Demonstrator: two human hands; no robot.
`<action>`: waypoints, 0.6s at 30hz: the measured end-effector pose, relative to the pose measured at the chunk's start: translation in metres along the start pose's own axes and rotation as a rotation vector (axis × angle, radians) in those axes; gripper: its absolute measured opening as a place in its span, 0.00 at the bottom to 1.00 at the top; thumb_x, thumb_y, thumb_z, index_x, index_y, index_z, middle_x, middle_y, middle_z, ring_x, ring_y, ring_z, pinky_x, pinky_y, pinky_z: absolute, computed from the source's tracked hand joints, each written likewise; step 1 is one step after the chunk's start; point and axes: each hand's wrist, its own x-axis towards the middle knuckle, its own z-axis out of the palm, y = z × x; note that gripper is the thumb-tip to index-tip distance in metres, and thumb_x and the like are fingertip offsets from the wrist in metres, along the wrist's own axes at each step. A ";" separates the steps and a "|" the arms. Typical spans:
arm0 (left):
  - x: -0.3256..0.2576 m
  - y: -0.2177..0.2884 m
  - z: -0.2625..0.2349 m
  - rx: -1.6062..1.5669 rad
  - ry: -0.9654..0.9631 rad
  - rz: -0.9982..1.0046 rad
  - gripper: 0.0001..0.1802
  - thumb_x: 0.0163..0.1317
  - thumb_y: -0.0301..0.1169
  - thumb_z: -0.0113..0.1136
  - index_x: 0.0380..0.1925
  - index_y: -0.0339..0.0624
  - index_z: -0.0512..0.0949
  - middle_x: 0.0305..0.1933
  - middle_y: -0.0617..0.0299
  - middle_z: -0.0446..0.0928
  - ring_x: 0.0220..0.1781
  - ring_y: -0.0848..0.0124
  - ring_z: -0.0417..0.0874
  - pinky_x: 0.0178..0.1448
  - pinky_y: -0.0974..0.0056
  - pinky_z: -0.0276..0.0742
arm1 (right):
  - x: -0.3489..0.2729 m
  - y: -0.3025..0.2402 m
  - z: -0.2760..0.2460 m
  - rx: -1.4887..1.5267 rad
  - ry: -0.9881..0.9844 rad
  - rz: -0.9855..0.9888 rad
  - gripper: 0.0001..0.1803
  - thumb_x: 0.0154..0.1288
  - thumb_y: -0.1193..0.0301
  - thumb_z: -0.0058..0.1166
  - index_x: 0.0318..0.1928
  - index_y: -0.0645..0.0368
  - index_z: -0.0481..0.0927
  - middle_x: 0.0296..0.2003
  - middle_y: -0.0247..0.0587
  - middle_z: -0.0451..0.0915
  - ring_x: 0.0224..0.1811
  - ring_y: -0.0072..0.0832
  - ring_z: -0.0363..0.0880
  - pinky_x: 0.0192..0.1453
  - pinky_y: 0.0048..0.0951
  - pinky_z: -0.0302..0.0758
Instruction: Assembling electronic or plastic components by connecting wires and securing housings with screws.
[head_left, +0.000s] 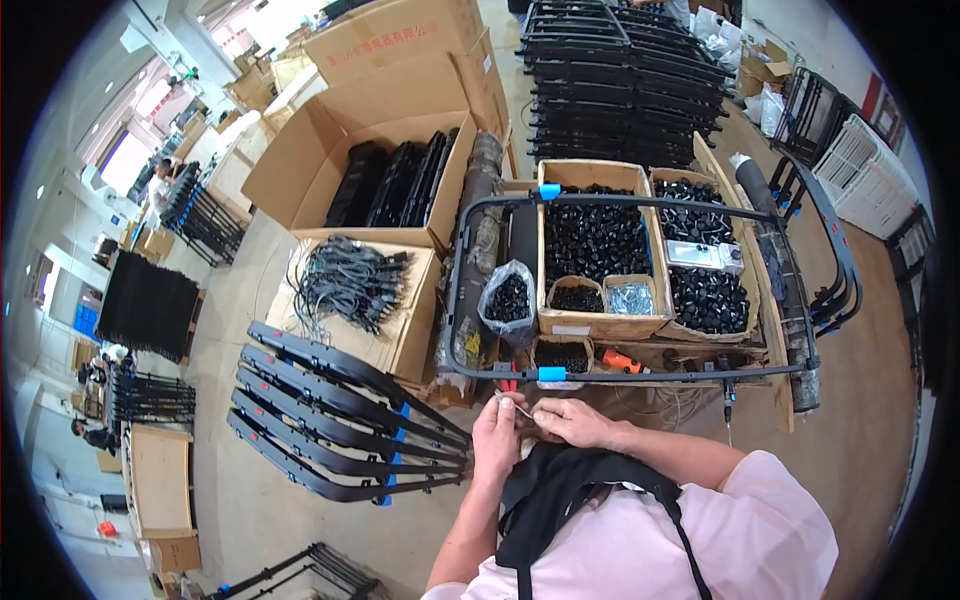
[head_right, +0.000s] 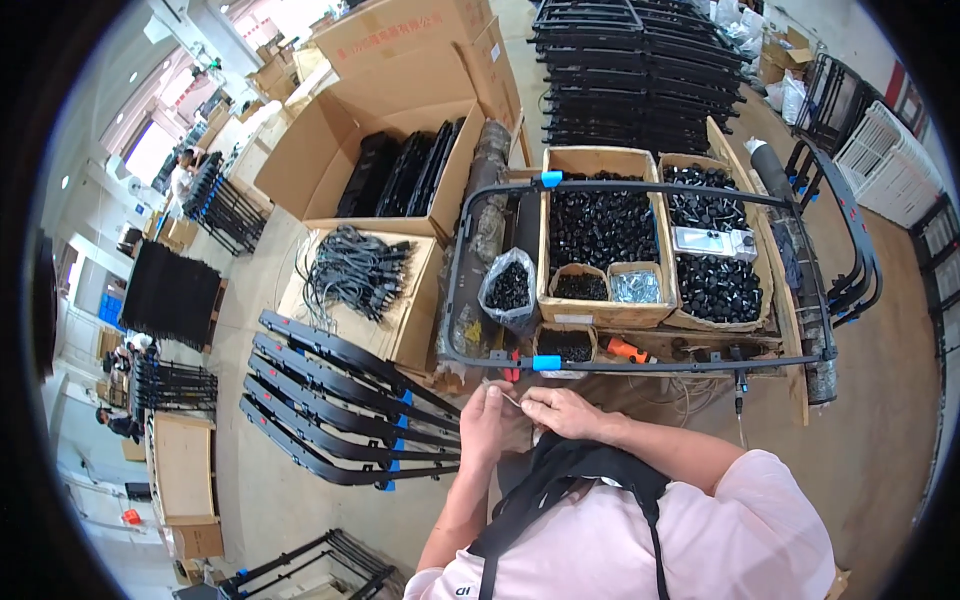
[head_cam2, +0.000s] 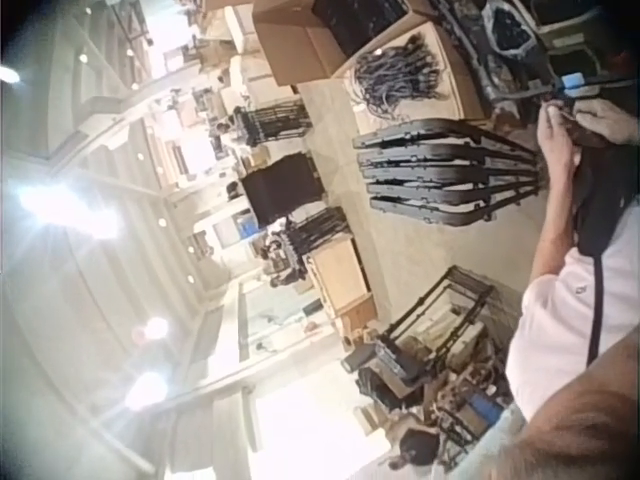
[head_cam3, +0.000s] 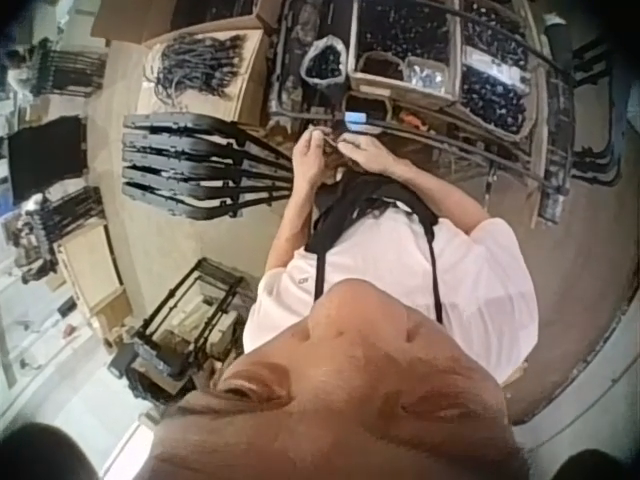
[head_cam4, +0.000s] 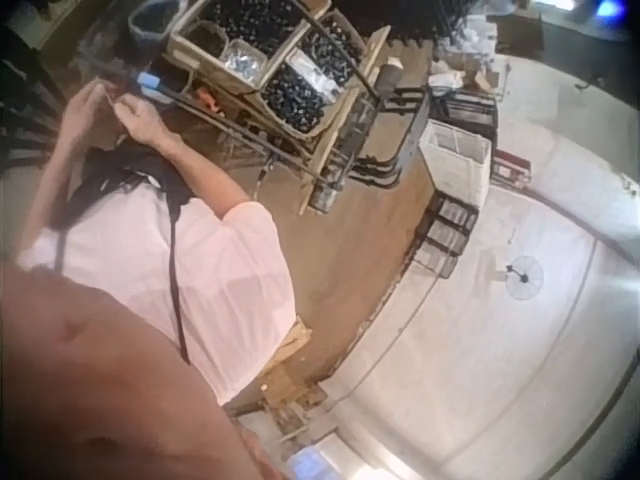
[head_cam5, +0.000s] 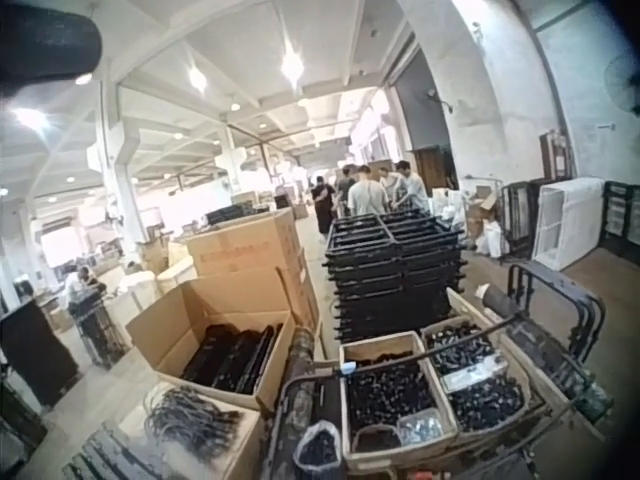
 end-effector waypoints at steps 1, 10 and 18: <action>0.002 -0.009 -0.003 -0.098 0.010 -0.037 0.15 0.84 0.36 0.49 0.51 0.39 0.82 0.40 0.67 0.84 0.35 0.82 0.77 0.40 0.71 0.76 | 0.002 0.002 -0.002 -0.181 -0.003 -0.036 0.19 0.82 0.55 0.48 0.51 0.58 0.79 0.32 0.43 0.81 0.37 0.35 0.84 0.44 0.42 0.77; 0.037 -0.069 -0.003 -0.416 0.012 -0.223 0.16 0.84 0.39 0.50 0.56 0.39 0.79 0.37 0.67 0.83 0.29 0.82 0.75 0.32 0.72 0.71 | 0.020 0.042 0.010 -0.288 0.106 -0.028 0.19 0.83 0.56 0.48 0.43 0.62 0.76 0.26 0.45 0.83 0.29 0.36 0.85 0.37 0.42 0.79; 0.057 -0.101 -0.023 -0.389 0.060 -0.260 0.15 0.83 0.39 0.52 0.56 0.43 0.80 0.40 0.67 0.85 0.28 0.82 0.75 0.30 0.73 0.72 | 0.046 0.077 0.029 -0.305 0.127 0.107 0.20 0.84 0.58 0.46 0.39 0.62 0.74 0.26 0.44 0.81 0.29 0.35 0.85 0.36 0.41 0.79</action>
